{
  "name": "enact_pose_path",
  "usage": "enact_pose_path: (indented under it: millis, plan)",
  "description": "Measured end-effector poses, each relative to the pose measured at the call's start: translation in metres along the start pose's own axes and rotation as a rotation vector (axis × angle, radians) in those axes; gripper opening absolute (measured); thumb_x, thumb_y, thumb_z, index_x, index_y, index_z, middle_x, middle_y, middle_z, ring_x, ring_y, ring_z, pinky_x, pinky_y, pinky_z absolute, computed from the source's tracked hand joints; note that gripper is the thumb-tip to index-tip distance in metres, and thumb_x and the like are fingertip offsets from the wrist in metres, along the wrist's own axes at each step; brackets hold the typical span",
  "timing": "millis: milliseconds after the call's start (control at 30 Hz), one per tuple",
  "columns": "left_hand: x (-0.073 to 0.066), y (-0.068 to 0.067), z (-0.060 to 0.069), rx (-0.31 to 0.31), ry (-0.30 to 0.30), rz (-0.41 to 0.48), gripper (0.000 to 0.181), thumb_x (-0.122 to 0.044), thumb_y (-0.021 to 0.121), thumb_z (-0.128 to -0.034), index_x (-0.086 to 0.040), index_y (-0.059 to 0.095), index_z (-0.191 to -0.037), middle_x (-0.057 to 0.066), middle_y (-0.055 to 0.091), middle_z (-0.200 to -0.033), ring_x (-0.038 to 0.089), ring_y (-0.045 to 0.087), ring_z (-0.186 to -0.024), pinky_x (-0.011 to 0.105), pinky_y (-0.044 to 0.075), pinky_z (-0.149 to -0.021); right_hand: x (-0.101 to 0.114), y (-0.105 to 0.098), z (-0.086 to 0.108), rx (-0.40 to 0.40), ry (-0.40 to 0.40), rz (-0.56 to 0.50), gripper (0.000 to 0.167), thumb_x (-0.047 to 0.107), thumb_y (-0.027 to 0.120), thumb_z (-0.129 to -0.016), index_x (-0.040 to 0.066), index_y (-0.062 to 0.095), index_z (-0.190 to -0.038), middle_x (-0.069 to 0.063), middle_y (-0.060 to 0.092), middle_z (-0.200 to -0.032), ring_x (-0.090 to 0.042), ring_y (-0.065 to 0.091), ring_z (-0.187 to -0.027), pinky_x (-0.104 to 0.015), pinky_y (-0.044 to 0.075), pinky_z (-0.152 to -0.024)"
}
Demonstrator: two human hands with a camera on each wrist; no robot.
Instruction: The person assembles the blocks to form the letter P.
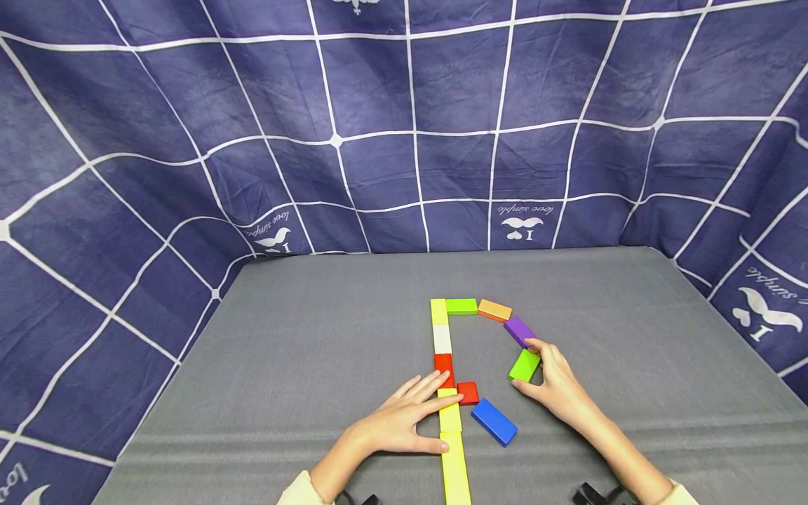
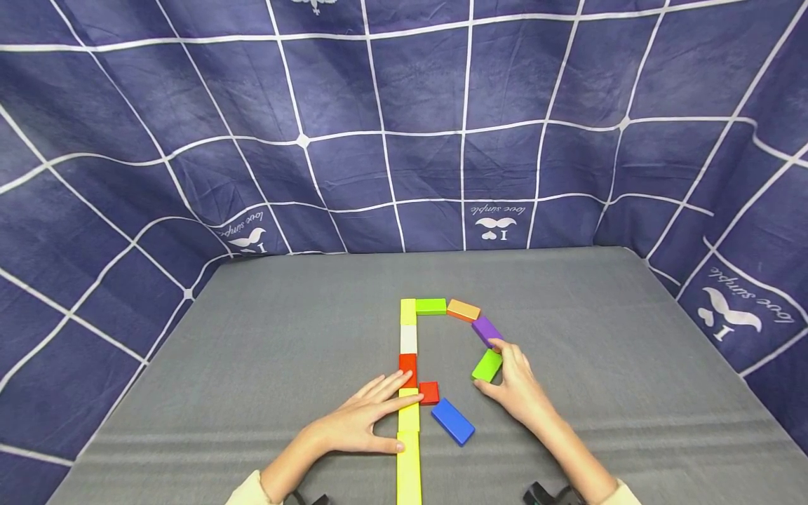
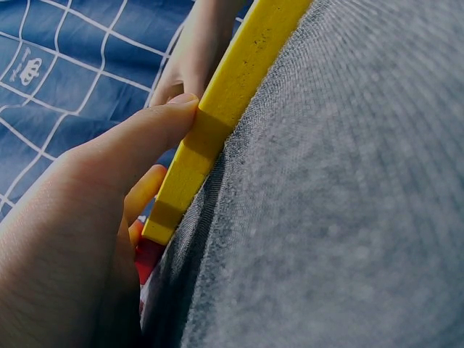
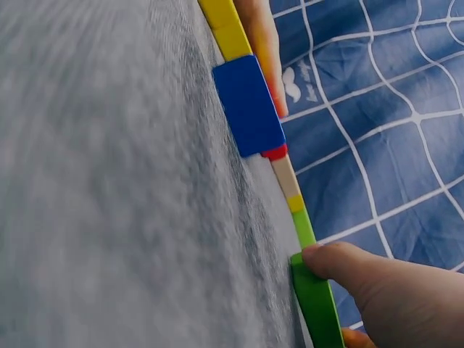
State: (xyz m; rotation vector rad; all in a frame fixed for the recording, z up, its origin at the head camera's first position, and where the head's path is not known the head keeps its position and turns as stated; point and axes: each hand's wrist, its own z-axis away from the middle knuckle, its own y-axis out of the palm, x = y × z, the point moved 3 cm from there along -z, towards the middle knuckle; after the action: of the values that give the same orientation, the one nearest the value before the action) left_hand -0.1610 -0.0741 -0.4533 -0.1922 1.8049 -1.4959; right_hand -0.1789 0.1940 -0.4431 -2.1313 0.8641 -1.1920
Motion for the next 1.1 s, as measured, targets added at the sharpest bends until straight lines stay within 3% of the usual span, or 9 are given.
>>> enact_pose_path:
  millis: [200, 433, 633, 733, 900, 1000, 1100]
  plan:
    - [-0.001, 0.000, 0.000, -0.001, 0.005, 0.005, 0.067, -0.058, 0.052, -0.0815, -0.042, 0.025, -0.140, -0.006, 0.013, -0.154, 0.012, 0.011, -0.142, 0.041, 0.014, -0.113, 0.002, 0.004, 0.001, -0.008, 0.087, 0.025, 0.069, 0.016, 0.078, -0.063, -0.001, 0.044, -0.121, -0.017, 0.051, -0.099, -0.031, 0.048, -0.091, -0.041, 0.036, -0.076]
    - [0.000, 0.001, 0.000, 0.005, 0.000, 0.009, 0.067, -0.059, 0.052, -0.0812, -0.044, 0.024, -0.140, -0.007, 0.012, -0.154, 0.011, 0.010, -0.142, 0.042, 0.014, -0.113, 0.006, 0.006, 0.002, 0.017, 0.135, 0.030, 0.068, 0.017, 0.077, -0.067, -0.001, 0.043, -0.124, -0.020, 0.048, -0.105, -0.034, 0.045, -0.097, -0.045, 0.036, -0.080]
    - [-0.001, 0.002, 0.001, 0.015, -0.007, 0.014, 0.067, -0.059, 0.052, -0.0809, -0.044, 0.024, -0.140, -0.007, 0.012, -0.154, 0.011, 0.010, -0.142, 0.042, 0.014, -0.113, 0.028, 0.000, 0.010, 0.026, 0.139, 0.087, 0.061, 0.020, 0.075, -0.071, 0.003, 0.047, -0.122, -0.020, 0.047, -0.112, -0.036, 0.046, -0.103, -0.051, 0.041, -0.083]
    - [-0.001, 0.002, 0.000, 0.016, -0.010, 0.015, 0.067, -0.059, 0.052, -0.0810, -0.044, 0.024, -0.140, -0.006, 0.013, -0.154, 0.011, 0.010, -0.142, 0.042, 0.014, -0.113, 0.049, -0.001, 0.018, 0.098, 0.129, 0.126, 0.051, 0.026, 0.074, -0.072, 0.009, 0.053, -0.114, -0.008, 0.054, -0.103, -0.024, 0.053, -0.096, -0.043, 0.047, -0.079]
    - [-0.001, 0.002, 0.000, 0.008, -0.002, 0.008, 0.067, -0.058, 0.053, -0.0808, -0.043, 0.024, -0.140, -0.006, 0.013, -0.154, 0.011, 0.010, -0.142, 0.042, 0.014, -0.113, 0.075, 0.005, 0.037, 0.318, 0.113, 0.206, 0.046, 0.041, 0.073, -0.070, 0.017, 0.056, -0.105, 0.011, 0.053, -0.091, -0.005, 0.052, -0.082, -0.029, 0.046, -0.070]
    - [0.000, 0.001, 0.000, 0.007, -0.004, 0.012, 0.067, -0.058, 0.053, -0.0810, -0.044, 0.024, -0.140, -0.006, 0.012, -0.154, 0.012, 0.010, -0.142, 0.042, 0.014, -0.113, 0.079, 0.006, 0.043, 0.376, 0.058, 0.256, 0.045, 0.035, 0.075, -0.069, 0.016, 0.055, -0.105, 0.010, 0.054, -0.093, -0.006, 0.053, -0.081, -0.028, 0.046, -0.068]
    - [0.001, 0.001, 0.000, 0.008, -0.005, 0.012, 0.067, -0.058, 0.052, -0.0811, -0.044, 0.024, -0.140, -0.007, 0.012, -0.154, 0.012, 0.010, -0.142, 0.042, 0.014, -0.113, 0.077, 0.003, 0.042, 0.380, 0.016, 0.293, 0.040, 0.022, 0.075, -0.068, 0.015, 0.057, -0.103, 0.008, 0.055, -0.091, -0.007, 0.053, -0.080, -0.029, 0.046, -0.066]
